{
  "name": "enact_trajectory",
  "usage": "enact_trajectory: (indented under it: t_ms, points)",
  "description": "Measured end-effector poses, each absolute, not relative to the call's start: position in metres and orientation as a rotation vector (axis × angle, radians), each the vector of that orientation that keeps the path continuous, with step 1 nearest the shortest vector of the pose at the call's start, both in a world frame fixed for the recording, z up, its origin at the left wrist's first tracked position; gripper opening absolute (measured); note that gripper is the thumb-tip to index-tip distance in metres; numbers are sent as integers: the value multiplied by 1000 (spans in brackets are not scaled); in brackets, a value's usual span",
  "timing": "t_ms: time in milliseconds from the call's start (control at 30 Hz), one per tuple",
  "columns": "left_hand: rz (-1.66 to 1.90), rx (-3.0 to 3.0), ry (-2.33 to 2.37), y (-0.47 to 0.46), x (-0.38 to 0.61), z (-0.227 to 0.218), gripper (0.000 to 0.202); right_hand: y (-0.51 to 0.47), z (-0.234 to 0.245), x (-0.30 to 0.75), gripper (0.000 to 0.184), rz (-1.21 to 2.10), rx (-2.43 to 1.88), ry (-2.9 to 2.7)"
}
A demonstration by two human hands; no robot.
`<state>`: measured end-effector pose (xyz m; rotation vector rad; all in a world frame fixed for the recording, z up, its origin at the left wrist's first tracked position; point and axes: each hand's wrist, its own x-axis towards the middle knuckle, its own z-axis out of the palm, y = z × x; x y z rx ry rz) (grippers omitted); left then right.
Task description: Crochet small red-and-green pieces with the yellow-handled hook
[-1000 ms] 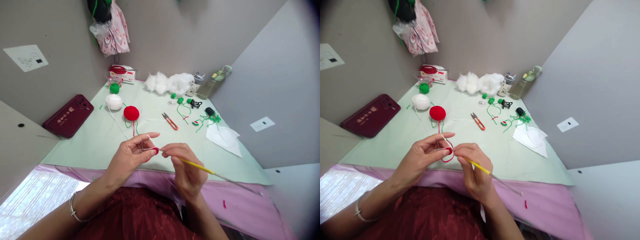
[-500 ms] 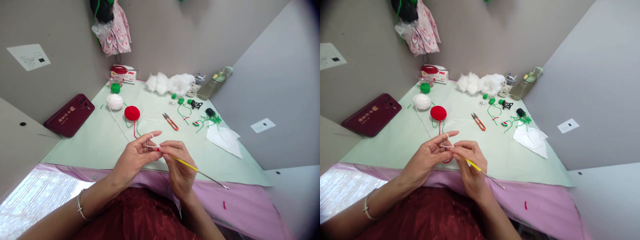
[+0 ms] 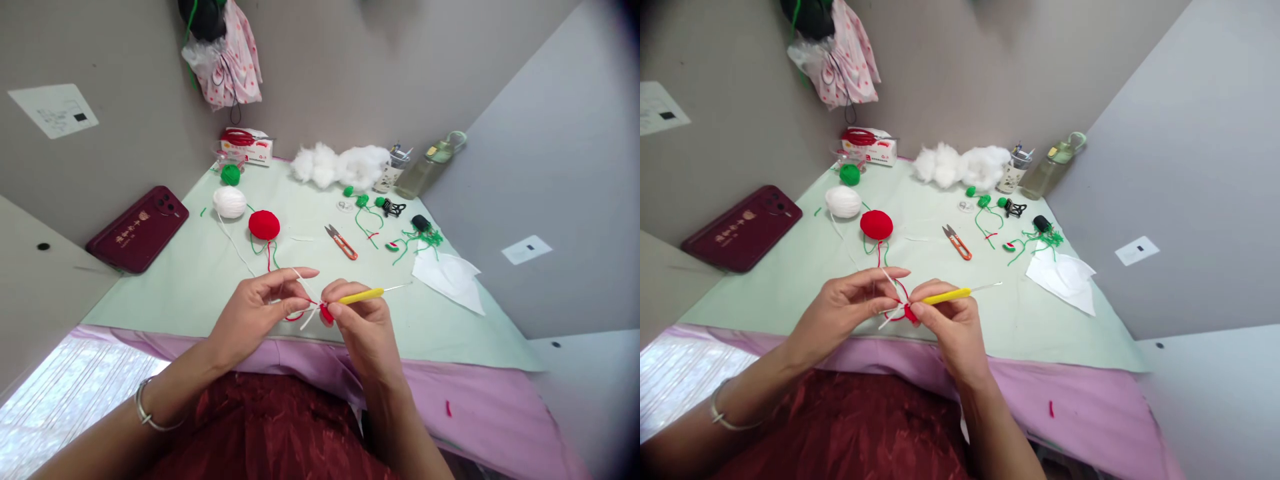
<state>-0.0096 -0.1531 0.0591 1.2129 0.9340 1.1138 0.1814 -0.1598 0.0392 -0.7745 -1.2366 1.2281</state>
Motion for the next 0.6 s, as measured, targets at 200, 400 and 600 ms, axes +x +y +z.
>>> enact_trajectory:
  t_ms: [200, 400, 600]
  points:
    - [1132, 1478, 980, -153, -18, 70, 27, -168, 46, 186, 8, 1002, -879, -1450]
    - [1194, 1682, 1020, -156, -17, 67, 31, -171, 50, 184, 17, 711, -896, -1604]
    - [1293, 1922, 985, -152, -11, 60, 39, -169, 48, 181, 21, 674, -863, -1636]
